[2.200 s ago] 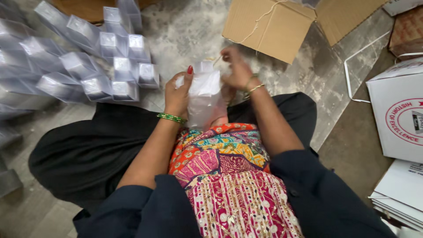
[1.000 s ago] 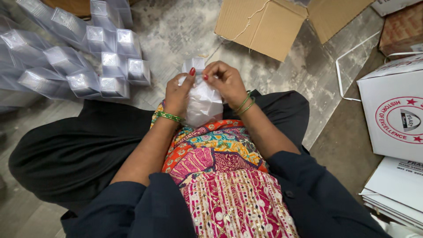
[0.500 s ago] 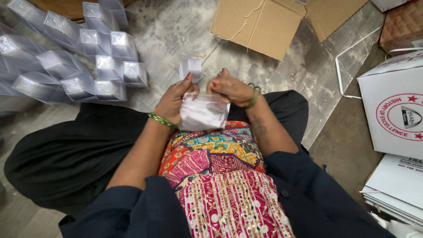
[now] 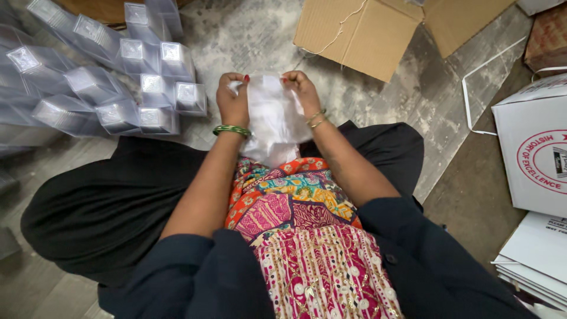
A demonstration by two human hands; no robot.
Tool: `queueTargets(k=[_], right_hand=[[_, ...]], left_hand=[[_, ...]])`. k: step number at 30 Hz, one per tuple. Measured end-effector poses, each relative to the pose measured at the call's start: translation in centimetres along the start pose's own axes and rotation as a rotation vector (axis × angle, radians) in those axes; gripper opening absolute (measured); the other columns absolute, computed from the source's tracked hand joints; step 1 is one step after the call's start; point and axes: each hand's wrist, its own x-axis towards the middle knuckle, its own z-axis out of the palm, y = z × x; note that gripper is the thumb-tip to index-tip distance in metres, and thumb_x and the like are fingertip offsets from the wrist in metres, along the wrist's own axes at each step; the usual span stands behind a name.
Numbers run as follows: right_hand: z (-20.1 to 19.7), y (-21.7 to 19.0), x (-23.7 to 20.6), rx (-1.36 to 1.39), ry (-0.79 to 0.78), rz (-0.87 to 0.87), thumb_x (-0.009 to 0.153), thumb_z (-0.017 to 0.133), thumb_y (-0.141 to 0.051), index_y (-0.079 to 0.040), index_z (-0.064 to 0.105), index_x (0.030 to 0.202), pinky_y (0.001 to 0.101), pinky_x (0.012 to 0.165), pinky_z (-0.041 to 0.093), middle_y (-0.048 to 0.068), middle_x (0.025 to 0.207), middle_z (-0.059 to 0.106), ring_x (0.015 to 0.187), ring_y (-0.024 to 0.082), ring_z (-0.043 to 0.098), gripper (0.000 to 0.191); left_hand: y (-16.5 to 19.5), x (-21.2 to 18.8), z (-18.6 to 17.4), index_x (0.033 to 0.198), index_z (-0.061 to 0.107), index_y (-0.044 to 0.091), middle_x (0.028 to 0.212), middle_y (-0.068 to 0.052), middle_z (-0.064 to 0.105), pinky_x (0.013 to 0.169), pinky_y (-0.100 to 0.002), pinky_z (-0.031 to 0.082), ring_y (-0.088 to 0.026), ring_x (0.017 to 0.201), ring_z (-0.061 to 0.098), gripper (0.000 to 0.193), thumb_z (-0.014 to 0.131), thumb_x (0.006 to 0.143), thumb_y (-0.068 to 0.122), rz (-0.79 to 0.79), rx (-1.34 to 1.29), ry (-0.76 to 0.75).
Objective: The person sits on the floor and packs white plastic boxes into clear plastic bags, one at a time, then places the bagged boxes into a cardboard box. They gather boxes from a pile beside them and seal each bag by hand.
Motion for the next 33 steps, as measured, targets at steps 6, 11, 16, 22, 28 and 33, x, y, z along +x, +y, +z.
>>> queueTargets(k=[6, 11, 16, 22, 28, 33], right_hand=[[6.1, -1.8, 1.2, -0.321, 0.081, -0.060, 0.092, 0.065, -0.004, -0.005, 0.062, 0.108, 0.0268, 0.082, 0.054, 0.004, 0.096, 0.069, 0.090, 0.012, 0.066, 0.017], [6.9, -0.9, 4.3, -0.614, -0.203, -0.122, 0.089, 0.064, -0.007, -0.006, 0.066, 0.110, 0.0345, 0.086, 0.054, 0.012, 0.102, 0.072, 0.094, 0.025, 0.066, 0.021], [2.9, 0.1, 5.1, -1.058, -0.411, -0.142, 0.087, 0.071, -0.021, -0.007, 0.067, 0.114, 0.0428, 0.088, 0.053, 0.020, 0.109, 0.072, 0.101, 0.037, 0.068, 0.030], [2.3, -6.1, 7.7, -1.265, -0.512, 0.207, 0.078, 0.086, -0.046, -0.007, 0.066, 0.115, 0.0415, 0.088, 0.053, 0.016, 0.113, 0.070, 0.103, 0.031, 0.068, 0.058], [14.9, -10.3, 14.7, -0.685, -0.559, -0.711, 0.089, 0.101, -0.027, -0.006, 0.013, 0.160, 0.0471, 0.124, 0.035, 0.025, 0.164, 0.031, 0.152, 0.040, 0.034, 0.116], [19.1, -8.8, 18.1, -0.600, -0.663, -0.407, 0.082, 0.097, -0.027, -0.010, 0.033, 0.157, 0.0411, 0.114, 0.050, 0.015, 0.149, 0.054, 0.134, 0.028, 0.058, 0.101]], left_hand=[[-1.1, -0.7, -0.7, 0.106, 0.059, 0.001, 0.095, -0.023, 0.067, 0.081, -0.048, 0.048, -0.044, 0.092, 0.064, 0.022, 0.065, 0.085, 0.001, -0.109, 0.592, 0.174], [-0.6, -1.4, -1.4, 0.108, 0.057, 0.006, 0.099, -0.024, 0.069, 0.086, -0.051, 0.052, -0.045, 0.095, 0.067, 0.026, 0.063, 0.084, 0.007, -0.069, 0.637, 0.236], [0.2, -1.9, -0.8, 0.117, 0.051, 0.005, 0.099, -0.022, 0.072, 0.080, -0.055, 0.053, -0.043, 0.094, 0.070, 0.031, 0.060, 0.092, 0.020, -0.474, 1.011, -0.228], [-1.7, -2.2, 0.0, 0.115, 0.051, 0.006, 0.099, -0.021, 0.072, 0.077, -0.050, 0.057, -0.039, 0.090, 0.073, 0.022, 0.055, 0.096, 0.015, -0.373, 1.143, -0.347], [-2.3, -2.8, -0.3, 0.111, 0.051, 0.009, 0.104, -0.016, 0.065, 0.062, -0.040, 0.060, -0.032, 0.077, 0.074, 0.018, 0.058, 0.094, 0.011, -0.102, 1.260, -0.264], [1.3, -3.1, -1.1, 0.131, 0.049, 0.011, 0.106, -0.017, 0.064, 0.061, -0.039, 0.060, -0.031, 0.076, 0.074, 0.043, 0.064, 0.090, 0.009, -0.094, 1.286, -0.364]])
